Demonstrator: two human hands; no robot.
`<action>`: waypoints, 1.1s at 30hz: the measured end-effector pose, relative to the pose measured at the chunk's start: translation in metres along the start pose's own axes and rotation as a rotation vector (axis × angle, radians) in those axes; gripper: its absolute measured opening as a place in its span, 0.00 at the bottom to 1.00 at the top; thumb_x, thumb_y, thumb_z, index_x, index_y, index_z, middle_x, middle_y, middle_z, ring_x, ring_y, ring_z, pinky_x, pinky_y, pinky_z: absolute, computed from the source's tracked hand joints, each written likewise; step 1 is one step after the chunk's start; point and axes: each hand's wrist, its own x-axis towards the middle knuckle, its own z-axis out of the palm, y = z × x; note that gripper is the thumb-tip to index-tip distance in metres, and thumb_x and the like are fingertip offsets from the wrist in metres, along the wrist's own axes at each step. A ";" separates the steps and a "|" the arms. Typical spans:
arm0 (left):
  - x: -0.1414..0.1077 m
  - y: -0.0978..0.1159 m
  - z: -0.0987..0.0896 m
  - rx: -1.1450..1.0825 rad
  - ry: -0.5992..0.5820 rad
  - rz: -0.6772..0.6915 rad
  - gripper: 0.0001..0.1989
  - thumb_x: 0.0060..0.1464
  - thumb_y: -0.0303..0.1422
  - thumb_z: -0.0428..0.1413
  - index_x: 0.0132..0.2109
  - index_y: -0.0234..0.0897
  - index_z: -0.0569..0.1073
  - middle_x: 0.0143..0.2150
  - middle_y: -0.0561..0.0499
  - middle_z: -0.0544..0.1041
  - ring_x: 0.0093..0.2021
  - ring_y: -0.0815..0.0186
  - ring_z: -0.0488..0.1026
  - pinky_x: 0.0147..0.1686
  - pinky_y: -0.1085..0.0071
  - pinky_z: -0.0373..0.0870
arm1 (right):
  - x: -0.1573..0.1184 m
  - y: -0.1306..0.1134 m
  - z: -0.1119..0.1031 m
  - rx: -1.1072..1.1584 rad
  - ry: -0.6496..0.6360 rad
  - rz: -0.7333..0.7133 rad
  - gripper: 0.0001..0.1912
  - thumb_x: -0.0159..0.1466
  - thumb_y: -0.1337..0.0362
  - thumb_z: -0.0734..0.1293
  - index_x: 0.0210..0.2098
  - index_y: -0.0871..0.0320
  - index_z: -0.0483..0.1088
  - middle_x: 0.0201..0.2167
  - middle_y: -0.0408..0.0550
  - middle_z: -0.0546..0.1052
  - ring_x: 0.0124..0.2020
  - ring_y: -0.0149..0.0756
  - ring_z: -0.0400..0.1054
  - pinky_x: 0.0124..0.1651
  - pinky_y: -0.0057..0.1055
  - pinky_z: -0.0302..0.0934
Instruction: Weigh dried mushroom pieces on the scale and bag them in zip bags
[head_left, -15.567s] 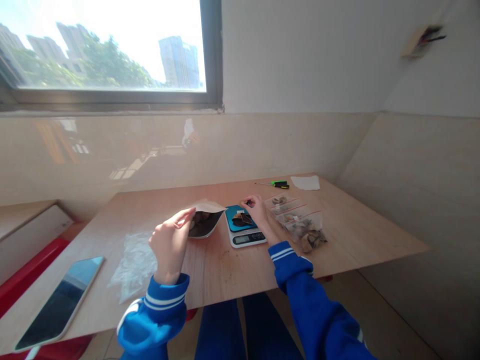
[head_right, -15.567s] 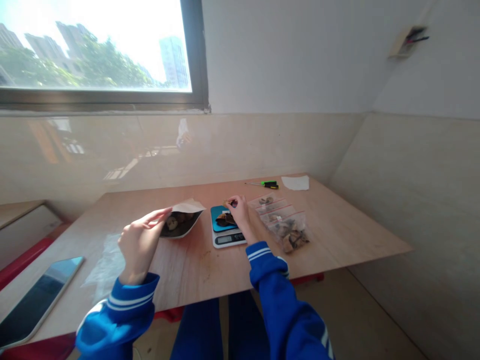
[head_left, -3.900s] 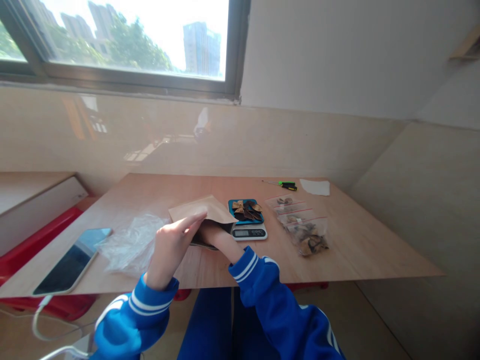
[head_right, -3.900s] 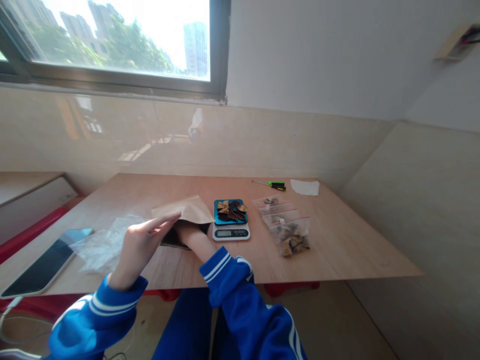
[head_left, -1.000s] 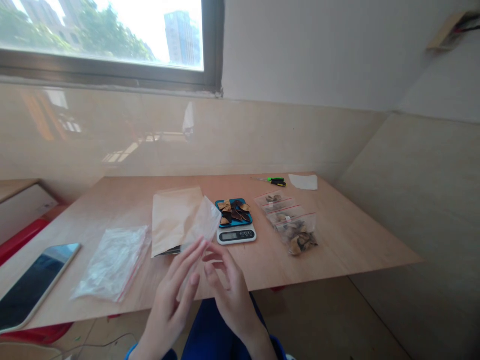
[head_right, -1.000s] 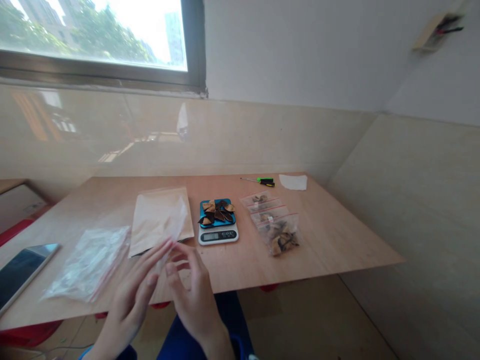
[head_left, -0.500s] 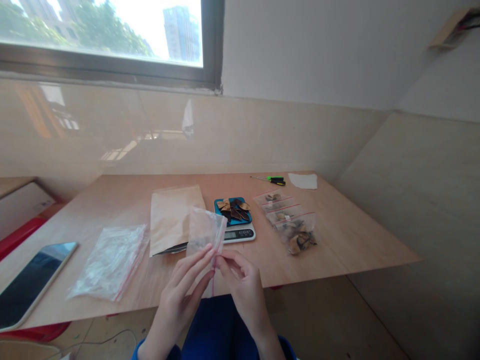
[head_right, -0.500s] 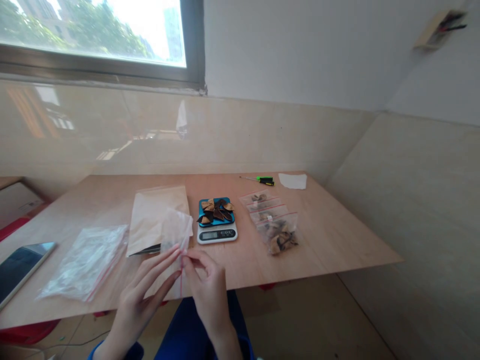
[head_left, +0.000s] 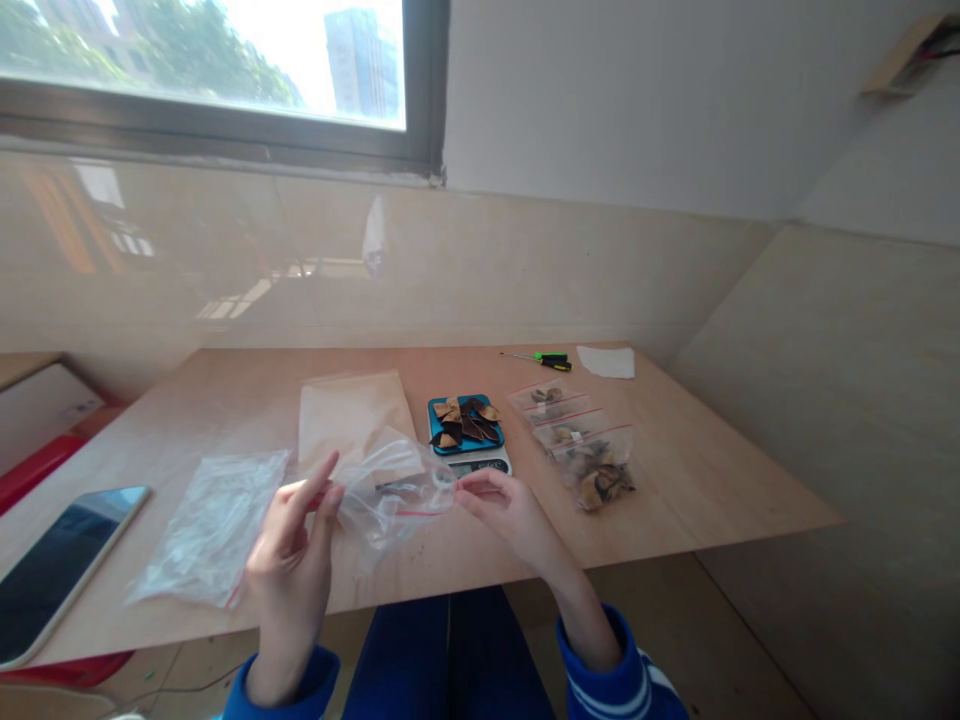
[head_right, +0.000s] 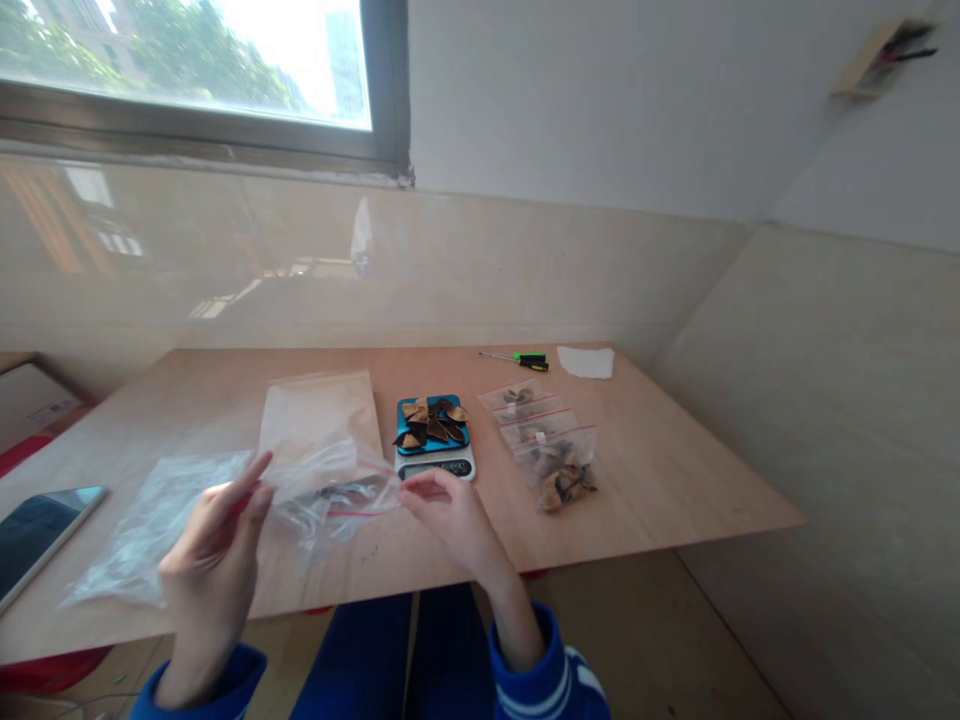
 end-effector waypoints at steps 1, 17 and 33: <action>0.001 0.001 0.001 -0.007 -0.038 0.026 0.16 0.58 0.34 0.55 0.53 0.43 0.74 0.39 0.53 0.73 0.34 0.70 0.69 0.32 0.74 0.67 | 0.009 0.001 -0.007 -0.111 -0.010 -0.076 0.14 0.60 0.54 0.68 0.41 0.56 0.75 0.44 0.51 0.78 0.48 0.41 0.72 0.53 0.40 0.65; -0.006 0.000 0.040 -0.015 -0.123 0.188 0.09 0.63 0.29 0.46 0.50 0.38 0.62 0.62 0.40 0.67 0.67 0.59 0.57 0.62 0.51 0.58 | 0.099 0.064 -0.045 -0.825 -0.036 -0.260 0.16 0.64 0.64 0.66 0.51 0.56 0.73 0.54 0.58 0.73 0.55 0.46 0.67 0.58 0.44 0.60; -0.013 0.005 0.077 -0.092 -0.105 0.079 0.06 0.63 0.29 0.45 0.47 0.37 0.59 0.63 0.34 0.66 0.68 0.59 0.53 0.64 0.53 0.58 | 0.103 0.069 -0.046 -0.538 0.169 -0.329 0.11 0.63 0.67 0.64 0.39 0.54 0.79 0.47 0.51 0.79 0.49 0.44 0.72 0.57 0.44 0.63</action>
